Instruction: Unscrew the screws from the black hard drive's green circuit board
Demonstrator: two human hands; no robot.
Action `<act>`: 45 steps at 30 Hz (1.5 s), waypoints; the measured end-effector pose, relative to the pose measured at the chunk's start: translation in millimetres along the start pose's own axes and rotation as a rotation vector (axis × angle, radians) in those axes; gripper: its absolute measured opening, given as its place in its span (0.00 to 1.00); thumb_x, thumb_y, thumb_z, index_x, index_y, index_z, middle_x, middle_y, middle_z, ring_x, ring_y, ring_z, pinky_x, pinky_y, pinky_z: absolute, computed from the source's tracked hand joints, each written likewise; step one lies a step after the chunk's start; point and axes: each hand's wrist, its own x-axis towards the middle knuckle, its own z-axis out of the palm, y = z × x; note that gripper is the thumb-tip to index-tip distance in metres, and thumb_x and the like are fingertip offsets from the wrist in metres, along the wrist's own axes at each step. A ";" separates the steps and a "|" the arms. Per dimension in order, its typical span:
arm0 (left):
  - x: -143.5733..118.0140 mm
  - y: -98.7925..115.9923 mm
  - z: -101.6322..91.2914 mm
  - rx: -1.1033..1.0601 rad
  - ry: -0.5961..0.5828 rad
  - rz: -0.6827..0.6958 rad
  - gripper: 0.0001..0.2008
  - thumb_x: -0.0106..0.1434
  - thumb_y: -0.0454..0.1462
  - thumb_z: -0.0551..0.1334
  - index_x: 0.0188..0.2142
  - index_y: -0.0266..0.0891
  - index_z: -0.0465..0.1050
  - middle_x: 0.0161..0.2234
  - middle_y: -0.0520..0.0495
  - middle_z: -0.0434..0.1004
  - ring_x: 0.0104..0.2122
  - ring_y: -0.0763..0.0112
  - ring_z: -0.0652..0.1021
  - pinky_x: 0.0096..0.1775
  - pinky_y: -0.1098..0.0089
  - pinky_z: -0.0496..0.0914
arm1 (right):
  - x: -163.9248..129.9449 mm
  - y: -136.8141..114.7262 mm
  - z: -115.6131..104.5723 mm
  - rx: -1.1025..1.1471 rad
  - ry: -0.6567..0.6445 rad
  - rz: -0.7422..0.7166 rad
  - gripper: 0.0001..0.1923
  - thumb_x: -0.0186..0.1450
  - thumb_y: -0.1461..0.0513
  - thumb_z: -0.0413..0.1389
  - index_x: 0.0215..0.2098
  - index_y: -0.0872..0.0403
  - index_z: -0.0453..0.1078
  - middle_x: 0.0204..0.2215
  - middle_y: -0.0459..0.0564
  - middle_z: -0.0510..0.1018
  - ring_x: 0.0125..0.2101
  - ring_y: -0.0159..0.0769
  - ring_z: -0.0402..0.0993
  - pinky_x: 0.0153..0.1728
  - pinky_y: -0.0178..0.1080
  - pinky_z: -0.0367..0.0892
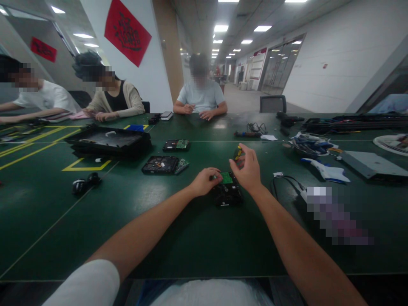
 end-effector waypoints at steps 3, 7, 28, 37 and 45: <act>-0.1 0.3 0.0 -0.010 -0.001 -0.001 0.06 0.65 0.37 0.66 0.40 0.42 0.83 0.51 0.43 0.81 0.55 0.57 0.78 0.61 0.53 0.68 | 0.1 0.3 -0.3 0.015 -0.012 -0.012 0.33 0.67 0.61 0.58 0.68 0.48 0.55 0.53 0.59 0.70 0.35 0.39 0.76 0.36 0.49 0.82; 0.3 1.0 0.7 -0.024 0.009 0.004 0.05 0.65 0.37 0.66 0.39 0.42 0.83 0.49 0.43 0.82 0.55 0.57 0.78 0.60 0.54 0.69 | -0.2 0.8 1.0 0.032 -0.023 -0.023 0.34 0.67 0.63 0.56 0.69 0.49 0.54 0.54 0.60 0.70 0.38 0.41 0.77 0.37 0.48 0.82; 0.0 2.3 0.9 -0.014 0.009 -0.003 0.05 0.66 0.37 0.66 0.40 0.42 0.82 0.50 0.43 0.81 0.56 0.57 0.77 0.61 0.53 0.67 | -0.1 1.3 1.2 0.052 0.007 0.000 0.32 0.67 0.61 0.57 0.67 0.49 0.57 0.54 0.59 0.71 0.38 0.41 0.78 0.39 0.48 0.82; 0.0 2.1 1.4 -0.021 0.020 0.001 0.05 0.65 0.37 0.67 0.39 0.42 0.82 0.49 0.43 0.82 0.55 0.58 0.78 0.60 0.54 0.68 | -0.4 2.4 1.9 0.069 -0.008 0.004 0.32 0.66 0.62 0.58 0.66 0.50 0.56 0.56 0.60 0.69 0.39 0.41 0.77 0.38 0.47 0.82; 0.5 2.8 1.1 -0.024 0.015 0.024 0.05 0.66 0.37 0.66 0.39 0.41 0.82 0.49 0.42 0.81 0.55 0.58 0.78 0.60 0.55 0.69 | -0.2 1.3 1.1 0.025 -0.002 -0.010 0.32 0.66 0.61 0.58 0.67 0.49 0.57 0.53 0.59 0.72 0.36 0.40 0.78 0.36 0.48 0.82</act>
